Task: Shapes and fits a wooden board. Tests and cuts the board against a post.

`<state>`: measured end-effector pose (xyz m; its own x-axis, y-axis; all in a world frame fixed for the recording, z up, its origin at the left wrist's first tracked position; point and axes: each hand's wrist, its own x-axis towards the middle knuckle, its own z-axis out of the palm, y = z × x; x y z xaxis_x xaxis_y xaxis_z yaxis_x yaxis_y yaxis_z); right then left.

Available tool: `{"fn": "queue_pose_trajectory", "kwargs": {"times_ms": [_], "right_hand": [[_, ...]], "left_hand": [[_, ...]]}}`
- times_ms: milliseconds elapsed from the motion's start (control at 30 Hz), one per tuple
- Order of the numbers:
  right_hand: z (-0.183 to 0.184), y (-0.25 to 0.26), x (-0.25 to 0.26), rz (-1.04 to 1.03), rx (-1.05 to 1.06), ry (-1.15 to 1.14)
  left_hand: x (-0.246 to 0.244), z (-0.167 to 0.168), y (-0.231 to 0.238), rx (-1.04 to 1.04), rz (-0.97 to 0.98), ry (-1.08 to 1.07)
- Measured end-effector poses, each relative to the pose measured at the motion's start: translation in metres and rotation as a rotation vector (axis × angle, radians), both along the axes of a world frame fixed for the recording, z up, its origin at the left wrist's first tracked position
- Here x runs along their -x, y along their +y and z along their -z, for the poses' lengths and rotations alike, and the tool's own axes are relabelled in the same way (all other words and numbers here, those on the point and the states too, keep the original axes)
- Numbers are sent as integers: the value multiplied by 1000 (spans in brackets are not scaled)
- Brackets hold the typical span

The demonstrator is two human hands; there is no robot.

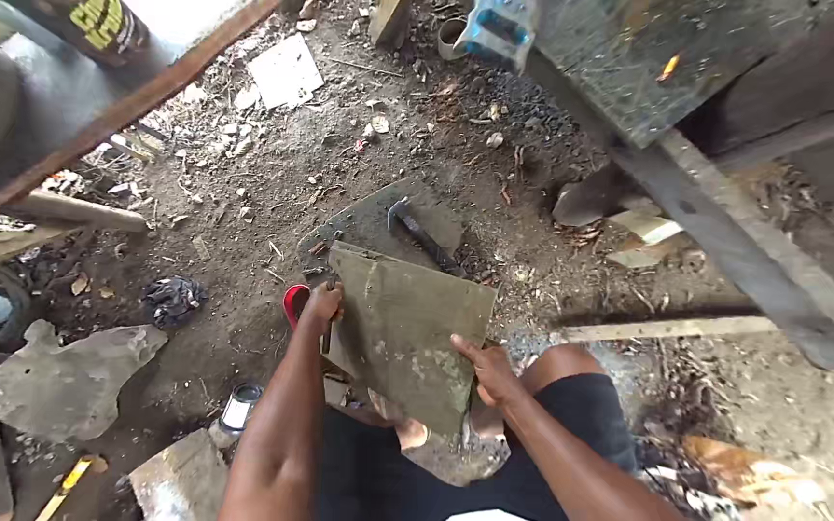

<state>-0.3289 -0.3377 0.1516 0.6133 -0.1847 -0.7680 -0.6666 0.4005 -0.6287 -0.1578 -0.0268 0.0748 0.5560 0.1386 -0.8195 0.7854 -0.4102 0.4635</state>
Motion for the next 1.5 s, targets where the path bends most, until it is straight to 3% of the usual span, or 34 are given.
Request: {"fn": "queue_pose_trajectory", "kwargs": {"times_ms": [233, 333, 467, 567, 733, 900, 1133, 1200, 1300, 1400, 1500], "right_hand": [[-156, -61, 25, 56, -107, -64], [-228, -80, 43, 75, -103, -73], [-300, -98, 80, 232, -59, -50], [-328, -102, 112, 366, 104, -57], [-324, -126, 167, 536, 296, -71], [-309, -184, 192, 600, 295, -106], [-288, -351, 209, 712, 248, -120], [-274, -401, 210, 758, 245, -117], [-252, -465, 200, 803, 218, -48], [-225, -515, 181, 853, 162, 20], [-194, -554, 160, 865, 135, 29]], "left_hand": [[8, -165, -13, 275, -73, -6], [2, -235, -26, 330, 44, 4], [7, -305, -75, 377, 115, -58], [21, -342, -122, 349, 167, -138], [48, -346, -211, 297, 311, -186], [64, -334, -300, 204, 319, -174], [54, -329, -468, 312, 227, -136], [48, -331, -528, 304, 308, -182], [37, -342, -605, 100, 520, -264], [28, -352, -634, 25, 482, -276], [30, -338, -611, -5, 385, -251]]}}
